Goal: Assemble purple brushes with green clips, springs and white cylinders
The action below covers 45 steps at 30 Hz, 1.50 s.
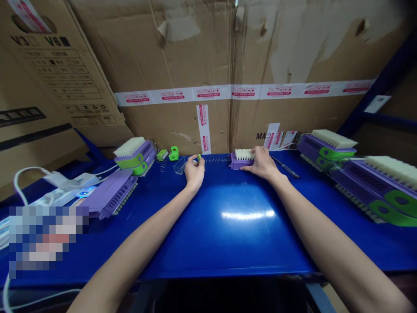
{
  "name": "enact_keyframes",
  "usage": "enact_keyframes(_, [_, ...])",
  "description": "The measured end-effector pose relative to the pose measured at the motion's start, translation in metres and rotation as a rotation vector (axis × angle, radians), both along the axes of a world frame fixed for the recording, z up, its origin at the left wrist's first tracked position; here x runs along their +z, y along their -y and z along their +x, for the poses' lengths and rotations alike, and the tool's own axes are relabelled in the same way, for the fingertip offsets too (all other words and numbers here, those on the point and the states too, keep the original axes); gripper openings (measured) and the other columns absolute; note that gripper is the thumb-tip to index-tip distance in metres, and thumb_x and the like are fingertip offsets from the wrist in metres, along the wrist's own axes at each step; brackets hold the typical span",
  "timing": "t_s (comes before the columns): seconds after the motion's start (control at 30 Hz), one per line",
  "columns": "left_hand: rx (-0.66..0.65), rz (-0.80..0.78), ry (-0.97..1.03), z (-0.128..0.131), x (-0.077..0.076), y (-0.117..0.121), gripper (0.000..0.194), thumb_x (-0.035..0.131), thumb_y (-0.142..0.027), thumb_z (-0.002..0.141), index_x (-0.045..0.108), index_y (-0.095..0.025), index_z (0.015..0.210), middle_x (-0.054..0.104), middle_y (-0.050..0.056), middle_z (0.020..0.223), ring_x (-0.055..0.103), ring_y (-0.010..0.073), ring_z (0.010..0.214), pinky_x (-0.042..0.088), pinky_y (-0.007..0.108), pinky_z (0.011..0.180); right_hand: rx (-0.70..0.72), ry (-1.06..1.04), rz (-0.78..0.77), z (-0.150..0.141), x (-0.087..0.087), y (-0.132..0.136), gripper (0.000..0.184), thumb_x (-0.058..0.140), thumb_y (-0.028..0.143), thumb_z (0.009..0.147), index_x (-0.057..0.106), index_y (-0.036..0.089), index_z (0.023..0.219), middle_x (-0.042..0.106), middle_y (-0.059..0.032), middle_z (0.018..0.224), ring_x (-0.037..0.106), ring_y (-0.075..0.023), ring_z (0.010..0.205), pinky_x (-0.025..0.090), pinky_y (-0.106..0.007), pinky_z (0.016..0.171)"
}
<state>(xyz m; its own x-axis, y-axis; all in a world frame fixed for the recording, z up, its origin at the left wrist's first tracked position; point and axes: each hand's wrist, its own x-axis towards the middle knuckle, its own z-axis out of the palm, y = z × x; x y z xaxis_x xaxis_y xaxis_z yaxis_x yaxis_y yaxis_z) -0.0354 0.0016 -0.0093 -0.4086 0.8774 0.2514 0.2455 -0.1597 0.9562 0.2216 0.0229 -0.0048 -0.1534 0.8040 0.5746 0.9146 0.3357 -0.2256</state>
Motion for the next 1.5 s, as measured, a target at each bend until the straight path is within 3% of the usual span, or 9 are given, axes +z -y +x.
enact_keyframes(0.23, [-0.11,0.001,0.05,0.004,0.005,0.005,0.029,0.061,-0.033,0.079,0.058,-0.013,0.1,0.059,-0.002,0.06,0.055,0.0091,0.046,0.041,0.019,0.046,0.101,-0.052,0.079,0.003,-0.004,-0.001,0.063,0.077,0.057,0.057,0.044,0.021,0.097,0.053,-0.0101,0.1,0.049,-0.0292,0.1,0.044,-0.042,0.085])
enact_keyframes(0.43, [-0.197,0.033,0.151,0.005,0.006,0.003,0.037,0.063,-0.038,0.078,0.055,-0.011,0.102,0.062,-0.001,0.061,0.056,0.0089,0.045,0.04,0.019,0.043,0.156,-0.135,0.166,-0.007,-0.004,0.003,0.064,0.072,0.062,0.062,0.044,0.02,0.102,0.051,-0.0117,0.104,0.048,-0.0294,0.102,0.042,-0.044,0.088])
enact_keyframes(0.77, [-0.365,0.044,0.093,0.006,0.004,0.005,0.05,0.068,-0.045,0.072,0.054,-0.013,0.108,0.066,0.001,0.066,0.06,0.0114,0.052,0.041,0.019,0.044,0.253,-0.042,0.231,-0.024,0.001,0.012,0.069,0.07,0.06,0.067,0.048,0.014,0.114,0.053,-0.018,0.11,0.047,-0.0346,0.107,0.043,-0.051,0.089])
enact_keyframes(1.1, [-0.392,0.007,0.092,0.007,0.005,0.005,0.042,0.07,-0.03,0.074,0.055,-0.011,0.109,0.07,0.005,0.072,0.064,0.0128,0.055,0.044,0.019,0.046,0.246,-0.01,0.192,-0.043,0.004,0.021,0.072,0.07,0.058,0.068,0.048,0.015,0.121,0.053,-0.0179,0.113,0.047,-0.035,0.109,0.045,-0.053,0.087])
enact_keyframes(1.33, [-0.403,-0.011,0.134,0.006,0.006,0.004,0.026,0.072,-0.025,0.072,0.061,-0.01,0.09,0.067,0.004,0.065,0.063,0.0124,0.054,0.048,0.021,0.049,0.205,0.005,0.179,-0.045,0.004,0.023,0.073,0.071,0.056,0.067,0.048,0.013,0.121,0.053,-0.0191,0.115,0.046,-0.0352,0.11,0.047,-0.051,0.085])
enact_keyframes(1.5, [-0.386,-0.041,0.185,0.006,0.008,0.004,0.026,0.072,-0.024,0.07,0.057,-0.011,0.087,0.065,0.001,0.058,0.061,0.0124,0.049,0.046,0.022,0.047,0.171,-0.024,0.179,-0.047,0.004,0.023,0.073,0.073,0.055,0.066,0.049,0.012,0.12,0.053,-0.0188,0.114,0.047,-0.0351,0.109,0.048,-0.051,0.085])
